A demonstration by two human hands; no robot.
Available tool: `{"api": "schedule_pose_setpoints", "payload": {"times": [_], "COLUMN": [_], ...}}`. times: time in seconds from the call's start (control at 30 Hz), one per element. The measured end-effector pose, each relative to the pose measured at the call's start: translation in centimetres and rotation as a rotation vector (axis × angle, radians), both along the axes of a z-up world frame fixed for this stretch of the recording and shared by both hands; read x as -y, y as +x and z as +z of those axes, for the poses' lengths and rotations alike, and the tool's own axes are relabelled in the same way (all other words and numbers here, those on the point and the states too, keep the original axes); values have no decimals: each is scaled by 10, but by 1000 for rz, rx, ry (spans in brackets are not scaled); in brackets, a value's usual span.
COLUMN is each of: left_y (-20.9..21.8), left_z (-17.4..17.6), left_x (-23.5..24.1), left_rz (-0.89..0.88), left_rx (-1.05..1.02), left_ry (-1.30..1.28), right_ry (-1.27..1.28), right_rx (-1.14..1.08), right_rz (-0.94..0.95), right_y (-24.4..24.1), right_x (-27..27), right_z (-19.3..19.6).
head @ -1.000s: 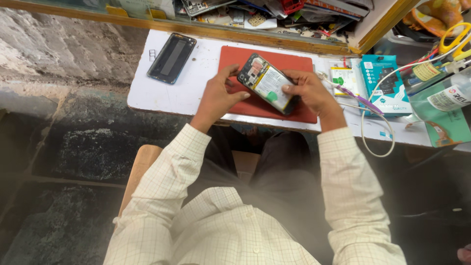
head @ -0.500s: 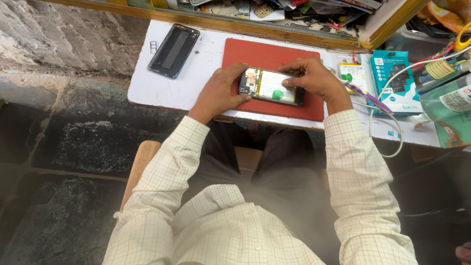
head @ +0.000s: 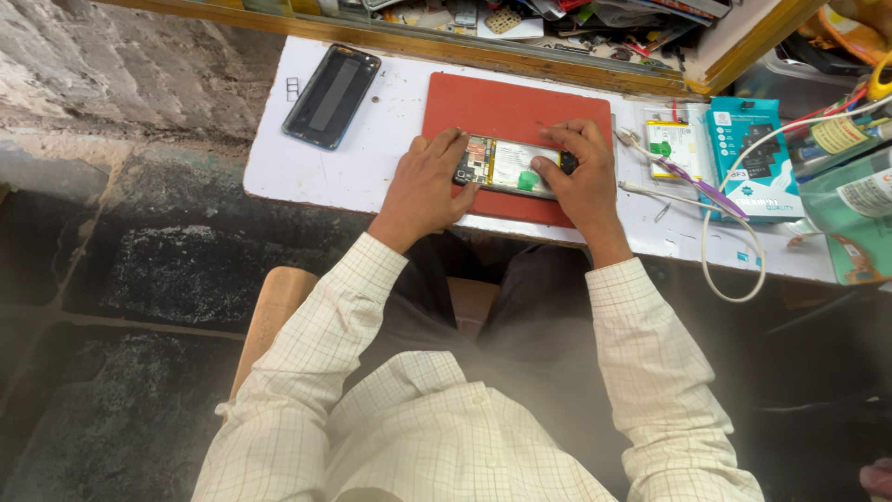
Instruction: The person removes the back cover of a smartphone, disconnects the battery, and uses a screwdriver to adjust internal components. They then reconnect the battery and place the back cover aside.
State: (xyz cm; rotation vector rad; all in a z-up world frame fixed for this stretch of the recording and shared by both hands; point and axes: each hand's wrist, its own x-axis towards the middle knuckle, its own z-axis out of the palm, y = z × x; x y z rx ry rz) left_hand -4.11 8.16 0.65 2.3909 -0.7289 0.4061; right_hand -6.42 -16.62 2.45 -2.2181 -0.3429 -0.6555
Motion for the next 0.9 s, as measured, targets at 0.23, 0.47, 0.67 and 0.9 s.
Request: {"api": "schedule_pose_setpoints", "payload": {"times": [0.23,0.47,0.67,0.9], "left_y": [-2,2,7,11], "left_z": [4,6,21,41], "left_x": [-6,-14,-12,-5], "left_rz": [-50,-107,-99,-47], "left_rx": [-31,-83,-275,-374], "left_ry": [-116,-291,-288,-99], "right_ry": [591,769,569,174], "right_rx": [233,272,128,42], "right_rz": [-170,-362,-517,-510], "right_y": [-17,-87,-125,-117], "right_x": [38,88,101,91], "right_z": [-22,-34,-14,3]}}
